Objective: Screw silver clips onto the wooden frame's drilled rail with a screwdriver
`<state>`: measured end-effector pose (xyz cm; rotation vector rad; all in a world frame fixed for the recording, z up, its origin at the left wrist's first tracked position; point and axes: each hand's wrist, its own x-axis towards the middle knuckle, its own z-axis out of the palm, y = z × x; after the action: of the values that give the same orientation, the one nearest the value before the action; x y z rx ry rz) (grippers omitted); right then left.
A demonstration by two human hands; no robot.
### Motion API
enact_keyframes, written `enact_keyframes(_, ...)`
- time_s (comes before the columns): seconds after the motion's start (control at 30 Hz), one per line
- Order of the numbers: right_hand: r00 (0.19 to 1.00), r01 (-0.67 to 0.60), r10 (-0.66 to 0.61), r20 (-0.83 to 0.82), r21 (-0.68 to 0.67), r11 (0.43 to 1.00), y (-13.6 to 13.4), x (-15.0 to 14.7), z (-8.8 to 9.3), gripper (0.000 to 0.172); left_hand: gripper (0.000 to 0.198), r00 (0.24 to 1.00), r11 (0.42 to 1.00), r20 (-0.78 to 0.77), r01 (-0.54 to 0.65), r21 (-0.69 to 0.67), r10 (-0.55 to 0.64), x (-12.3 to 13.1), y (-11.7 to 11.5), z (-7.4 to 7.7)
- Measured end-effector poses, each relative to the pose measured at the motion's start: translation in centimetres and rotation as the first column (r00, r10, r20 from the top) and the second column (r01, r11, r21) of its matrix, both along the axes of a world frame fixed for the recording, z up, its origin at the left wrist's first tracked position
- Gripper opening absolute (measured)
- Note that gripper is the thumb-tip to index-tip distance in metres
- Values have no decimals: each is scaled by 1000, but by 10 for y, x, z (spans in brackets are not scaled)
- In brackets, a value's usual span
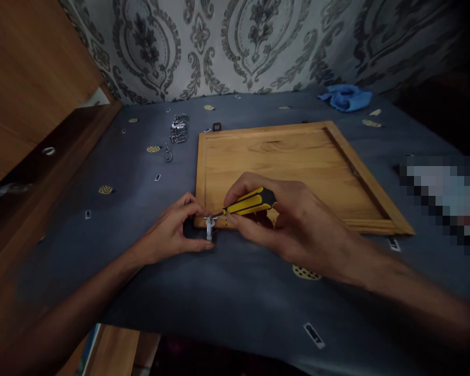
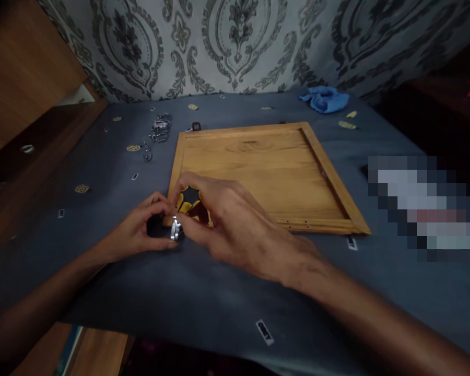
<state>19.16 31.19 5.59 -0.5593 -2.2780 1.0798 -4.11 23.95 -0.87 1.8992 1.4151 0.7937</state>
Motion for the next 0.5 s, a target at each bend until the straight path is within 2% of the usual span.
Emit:
enact_keyframes(0.23, 998, -47, 48, -31, 51, 998, 5, 3, -1, 5, 34, 1000, 1000, 0, -3, -31, 3, 1, -1, 3)
enact_keyframes(0.4, 985, -165, 160, 57, 78, 983, 18, 4, 6, 14, 35, 1000, 1000, 3, -7, -19, 7, 1, -1, 3)
enact_keyframes(0.5, 981, -183, 175, 79, 112, 977, 24, -3, 6, 18, 38, 1000, 1000, 1, -7, -22, 7, 0, -2, 1)
